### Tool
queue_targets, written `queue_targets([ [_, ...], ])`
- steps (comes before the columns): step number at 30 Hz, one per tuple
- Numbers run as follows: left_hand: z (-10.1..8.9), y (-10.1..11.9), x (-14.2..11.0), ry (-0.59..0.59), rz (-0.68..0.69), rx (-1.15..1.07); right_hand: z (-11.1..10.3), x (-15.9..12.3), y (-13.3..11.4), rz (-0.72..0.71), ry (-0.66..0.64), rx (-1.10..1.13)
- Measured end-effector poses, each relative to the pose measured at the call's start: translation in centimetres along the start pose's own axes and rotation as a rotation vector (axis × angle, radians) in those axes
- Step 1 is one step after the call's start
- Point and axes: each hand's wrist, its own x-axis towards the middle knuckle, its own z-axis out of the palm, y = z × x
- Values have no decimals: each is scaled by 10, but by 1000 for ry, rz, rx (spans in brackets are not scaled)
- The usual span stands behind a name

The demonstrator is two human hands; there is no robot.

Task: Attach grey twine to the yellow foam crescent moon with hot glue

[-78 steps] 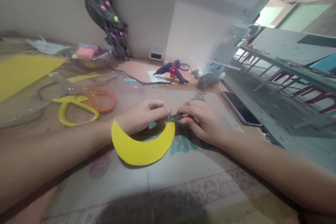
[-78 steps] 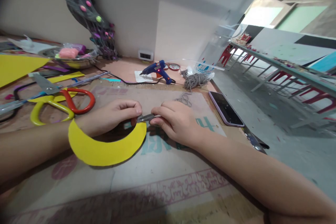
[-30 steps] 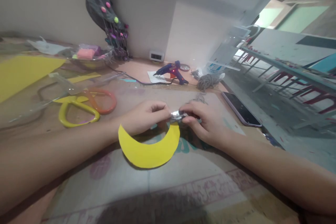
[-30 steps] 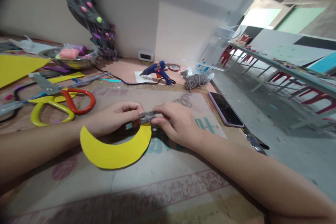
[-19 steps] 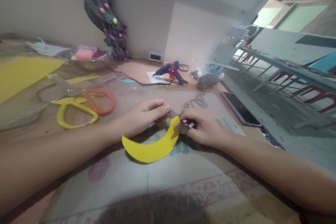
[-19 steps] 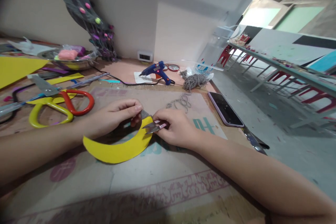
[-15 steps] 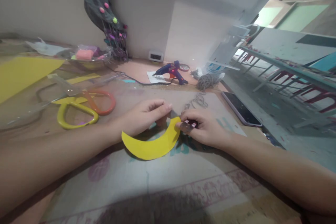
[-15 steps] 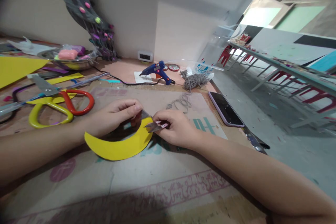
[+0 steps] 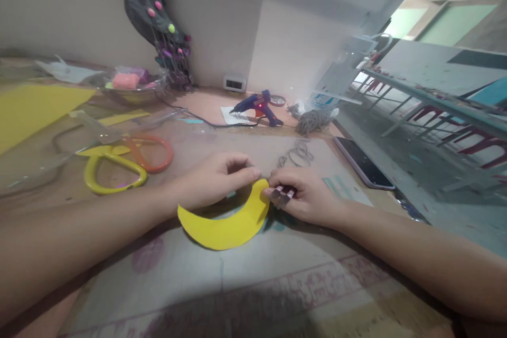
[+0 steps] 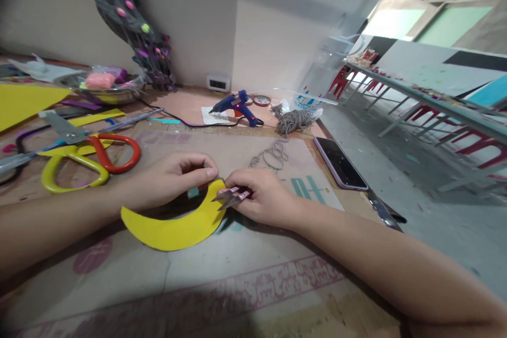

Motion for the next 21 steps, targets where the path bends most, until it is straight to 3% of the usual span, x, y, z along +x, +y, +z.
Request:
queue_targets([
  [4, -1, -1, 0, 6, -50, -54, 0, 0, 0, -14, 18, -9],
  [21, 0, -2, 0, -32, -11, -24, -1, -1, 0, -43, -23, -12],
])
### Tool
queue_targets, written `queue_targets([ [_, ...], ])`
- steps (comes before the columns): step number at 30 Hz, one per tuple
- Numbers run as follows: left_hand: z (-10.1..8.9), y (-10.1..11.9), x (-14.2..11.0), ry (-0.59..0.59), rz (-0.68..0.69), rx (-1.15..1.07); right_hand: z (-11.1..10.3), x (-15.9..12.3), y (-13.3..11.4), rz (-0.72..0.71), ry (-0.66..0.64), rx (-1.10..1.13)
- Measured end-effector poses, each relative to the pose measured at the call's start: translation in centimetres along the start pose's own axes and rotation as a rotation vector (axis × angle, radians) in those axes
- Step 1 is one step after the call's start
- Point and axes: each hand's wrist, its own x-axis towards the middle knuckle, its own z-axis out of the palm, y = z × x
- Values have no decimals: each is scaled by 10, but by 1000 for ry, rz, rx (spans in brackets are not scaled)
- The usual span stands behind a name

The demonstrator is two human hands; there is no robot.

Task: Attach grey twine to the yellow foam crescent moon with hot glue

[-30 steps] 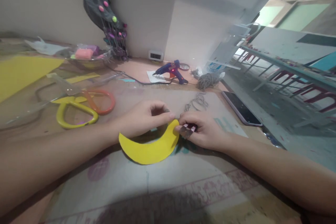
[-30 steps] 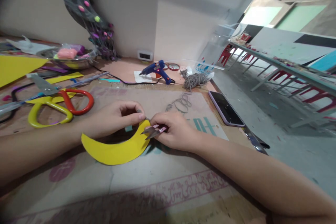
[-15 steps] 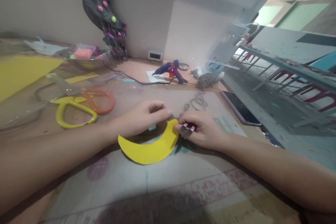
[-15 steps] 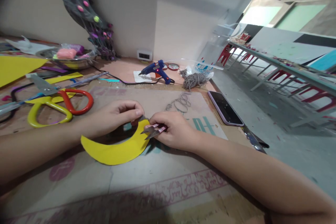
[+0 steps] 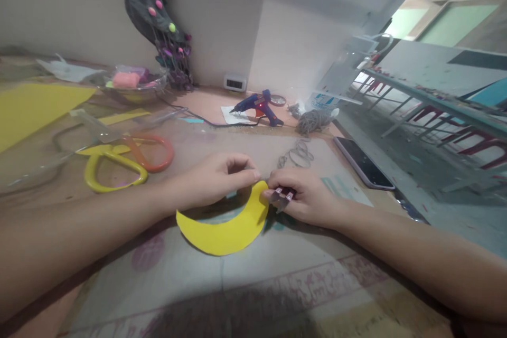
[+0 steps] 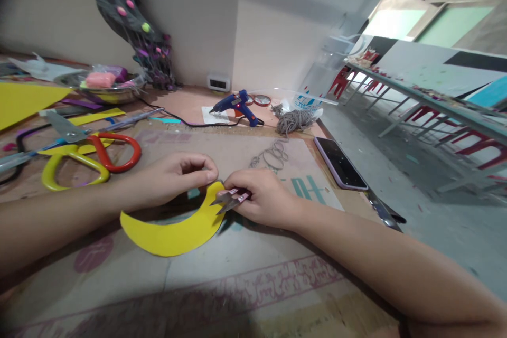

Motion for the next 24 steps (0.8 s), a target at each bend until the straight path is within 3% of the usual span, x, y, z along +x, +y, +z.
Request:
queue_targets([
  [7, -1, 1, 0, -4, -82, -100, 0, 1, -2, 9, 21, -12],
  [24, -8, -1, 4, -29, -66, -157, 0, 0, -2, 10, 43, -2],
])
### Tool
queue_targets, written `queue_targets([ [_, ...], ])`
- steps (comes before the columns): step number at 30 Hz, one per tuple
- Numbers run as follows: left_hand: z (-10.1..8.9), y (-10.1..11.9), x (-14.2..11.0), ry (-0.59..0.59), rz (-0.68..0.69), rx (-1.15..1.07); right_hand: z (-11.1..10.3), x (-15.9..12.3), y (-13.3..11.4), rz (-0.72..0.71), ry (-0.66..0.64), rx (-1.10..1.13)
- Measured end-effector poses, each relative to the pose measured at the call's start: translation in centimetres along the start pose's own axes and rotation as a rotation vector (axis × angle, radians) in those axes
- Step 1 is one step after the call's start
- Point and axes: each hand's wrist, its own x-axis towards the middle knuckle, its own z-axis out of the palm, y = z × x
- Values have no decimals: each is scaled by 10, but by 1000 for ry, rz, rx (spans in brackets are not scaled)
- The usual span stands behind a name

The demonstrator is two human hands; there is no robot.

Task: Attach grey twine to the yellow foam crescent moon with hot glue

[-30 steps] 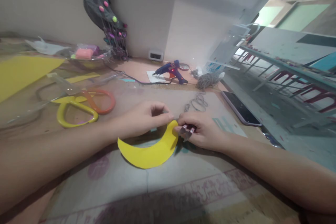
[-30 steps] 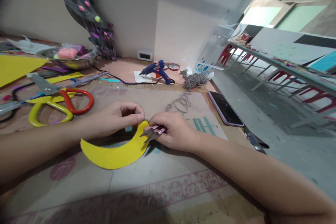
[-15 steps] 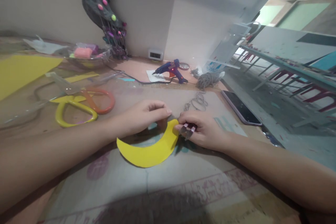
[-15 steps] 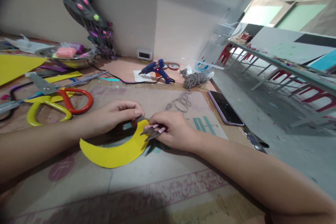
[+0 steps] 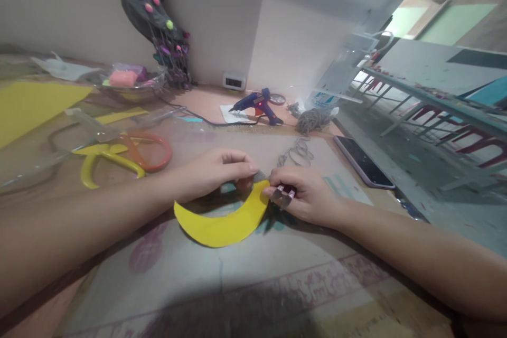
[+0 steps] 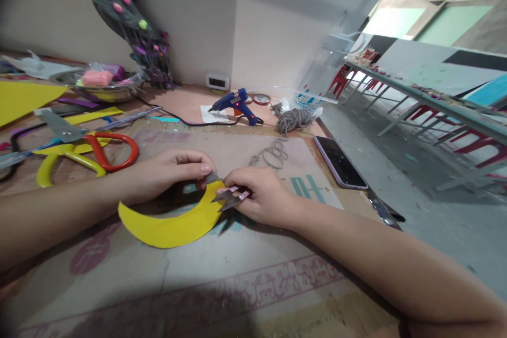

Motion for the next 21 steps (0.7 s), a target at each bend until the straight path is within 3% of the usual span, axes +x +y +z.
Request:
queue_targets([
  [12, 1, 0, 1, -39, 17, 21, 0, 1, -1, 0, -26, -20],
  [21, 4, -3, 0, 1, 10, 79, 2, 0, 2, -14, -43, -22],
])
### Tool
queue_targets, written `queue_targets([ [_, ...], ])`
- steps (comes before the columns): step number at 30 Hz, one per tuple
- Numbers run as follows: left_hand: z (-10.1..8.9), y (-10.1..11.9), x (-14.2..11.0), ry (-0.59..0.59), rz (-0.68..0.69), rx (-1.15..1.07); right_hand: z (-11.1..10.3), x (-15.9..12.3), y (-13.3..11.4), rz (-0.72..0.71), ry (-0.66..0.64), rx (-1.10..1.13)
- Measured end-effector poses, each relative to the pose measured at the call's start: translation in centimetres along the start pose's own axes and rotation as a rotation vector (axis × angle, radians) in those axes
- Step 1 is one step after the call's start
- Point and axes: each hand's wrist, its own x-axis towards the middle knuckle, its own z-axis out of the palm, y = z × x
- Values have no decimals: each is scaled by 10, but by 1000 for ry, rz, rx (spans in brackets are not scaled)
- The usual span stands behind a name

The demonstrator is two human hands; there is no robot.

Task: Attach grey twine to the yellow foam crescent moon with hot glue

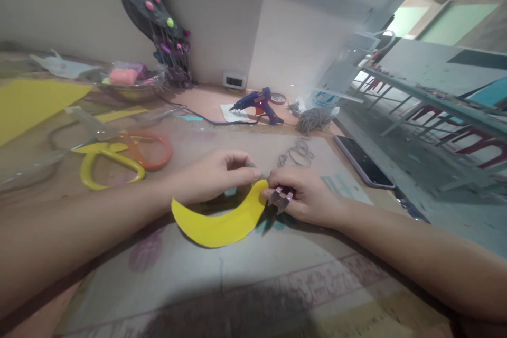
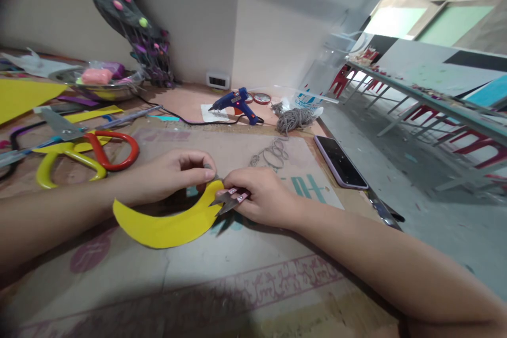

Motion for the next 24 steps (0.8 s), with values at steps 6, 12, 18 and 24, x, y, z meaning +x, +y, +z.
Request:
queue_targets([
  [6, -1, 2, 1, -2, 2, 16, 0, -1, 0, -12, 0, -11],
  [12, -1, 2, 2, -22, 16, -42, 0, 0, -1, -6, -15, -13],
  [18, -1, 0, 2, -12, 33, -39, 0, 0, 1, -27, -8, -29],
  [24, 0, 2, 1, -23, 49, -25, 1, 0, 1, -63, -14, -61],
])
